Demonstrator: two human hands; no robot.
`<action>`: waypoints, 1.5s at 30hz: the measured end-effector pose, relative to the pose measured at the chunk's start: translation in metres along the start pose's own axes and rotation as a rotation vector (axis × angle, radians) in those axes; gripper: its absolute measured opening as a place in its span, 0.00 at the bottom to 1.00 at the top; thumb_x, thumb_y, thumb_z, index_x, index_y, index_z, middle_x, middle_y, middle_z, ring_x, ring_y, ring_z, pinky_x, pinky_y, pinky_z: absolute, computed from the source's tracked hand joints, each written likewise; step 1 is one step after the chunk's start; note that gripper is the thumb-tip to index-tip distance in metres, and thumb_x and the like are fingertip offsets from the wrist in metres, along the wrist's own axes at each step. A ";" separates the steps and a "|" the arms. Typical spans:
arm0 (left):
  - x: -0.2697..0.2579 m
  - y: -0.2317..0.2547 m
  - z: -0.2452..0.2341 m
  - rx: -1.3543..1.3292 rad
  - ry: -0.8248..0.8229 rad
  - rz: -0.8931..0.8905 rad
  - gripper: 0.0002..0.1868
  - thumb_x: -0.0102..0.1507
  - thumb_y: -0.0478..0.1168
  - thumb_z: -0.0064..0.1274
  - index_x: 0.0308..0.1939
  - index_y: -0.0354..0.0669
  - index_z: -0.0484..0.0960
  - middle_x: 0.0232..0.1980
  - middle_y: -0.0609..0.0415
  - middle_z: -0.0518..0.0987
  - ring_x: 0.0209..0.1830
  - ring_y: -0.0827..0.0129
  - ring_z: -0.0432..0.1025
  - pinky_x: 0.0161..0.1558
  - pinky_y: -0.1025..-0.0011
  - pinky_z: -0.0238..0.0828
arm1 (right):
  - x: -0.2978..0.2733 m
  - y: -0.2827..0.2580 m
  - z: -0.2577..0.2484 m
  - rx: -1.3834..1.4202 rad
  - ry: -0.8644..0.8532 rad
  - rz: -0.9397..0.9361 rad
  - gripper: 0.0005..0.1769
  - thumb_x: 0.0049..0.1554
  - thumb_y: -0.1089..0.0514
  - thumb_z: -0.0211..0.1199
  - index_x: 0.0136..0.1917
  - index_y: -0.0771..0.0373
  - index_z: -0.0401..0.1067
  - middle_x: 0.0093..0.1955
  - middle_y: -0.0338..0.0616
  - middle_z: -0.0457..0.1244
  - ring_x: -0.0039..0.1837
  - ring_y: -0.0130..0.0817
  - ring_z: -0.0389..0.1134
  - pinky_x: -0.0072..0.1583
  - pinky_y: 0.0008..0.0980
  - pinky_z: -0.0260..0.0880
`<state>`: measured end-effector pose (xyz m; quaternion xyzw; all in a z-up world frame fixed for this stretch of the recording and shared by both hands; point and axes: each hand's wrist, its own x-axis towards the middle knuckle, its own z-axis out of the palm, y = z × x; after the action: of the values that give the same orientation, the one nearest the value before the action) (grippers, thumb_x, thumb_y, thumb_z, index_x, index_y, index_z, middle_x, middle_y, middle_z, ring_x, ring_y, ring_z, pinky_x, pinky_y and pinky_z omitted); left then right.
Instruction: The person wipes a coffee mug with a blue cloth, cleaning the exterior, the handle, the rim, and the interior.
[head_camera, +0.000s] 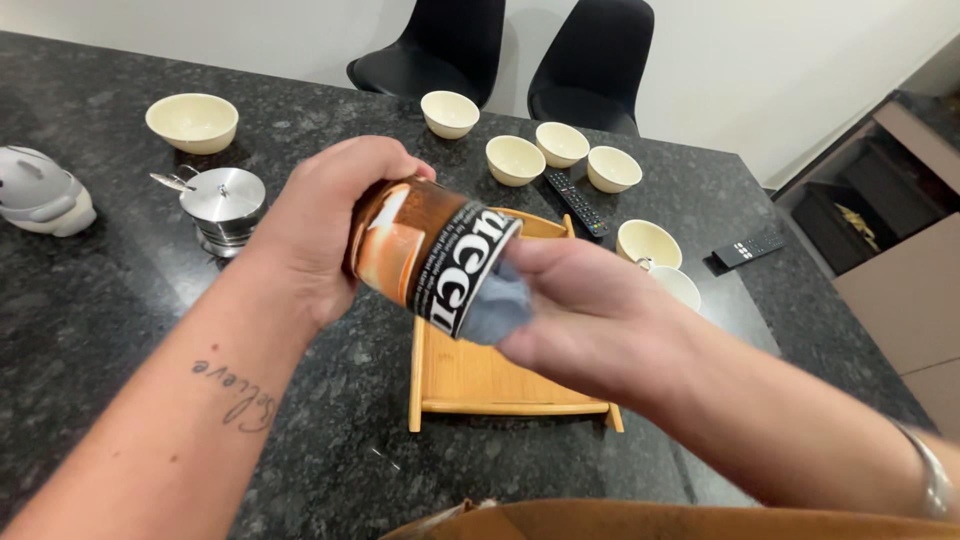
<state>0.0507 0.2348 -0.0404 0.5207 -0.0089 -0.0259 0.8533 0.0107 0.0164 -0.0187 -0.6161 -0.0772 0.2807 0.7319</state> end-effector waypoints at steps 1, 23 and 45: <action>-0.002 -0.001 0.000 -0.037 0.012 -0.045 0.11 0.58 0.43 0.53 0.37 0.40 0.81 0.36 0.52 0.82 0.36 0.67 0.77 0.41 0.67 0.77 | -0.008 -0.004 0.000 0.049 -0.017 -0.002 0.19 0.54 0.67 0.58 0.59 0.66 0.72 0.57 0.49 0.68 0.61 0.45 0.70 0.64 0.40 0.68; -0.004 -0.061 0.064 -0.247 0.070 -0.138 0.10 0.61 0.44 0.51 0.36 0.41 0.80 0.36 0.52 0.82 0.34 0.65 0.77 0.41 0.63 0.76 | -0.052 -0.029 -0.053 0.100 0.025 -0.050 0.26 0.56 0.56 0.63 0.66 0.67 0.66 0.58 0.48 0.66 0.62 0.42 0.66 0.66 0.45 0.60; -0.036 -0.100 0.202 -0.471 0.023 -0.189 0.20 0.65 0.50 0.49 0.50 0.38 0.81 0.44 0.49 0.85 0.41 0.65 0.81 0.46 0.66 0.79 | -0.048 -0.044 -0.193 0.343 -0.179 0.136 0.25 0.56 0.53 0.66 0.62 0.67 0.70 0.59 0.51 0.69 0.61 0.40 0.72 0.65 0.40 0.74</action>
<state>0.0031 0.0117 -0.0363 0.3065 0.0558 -0.1010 0.9449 0.0735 -0.1773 -0.0107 -0.4588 -0.0510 0.3922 0.7957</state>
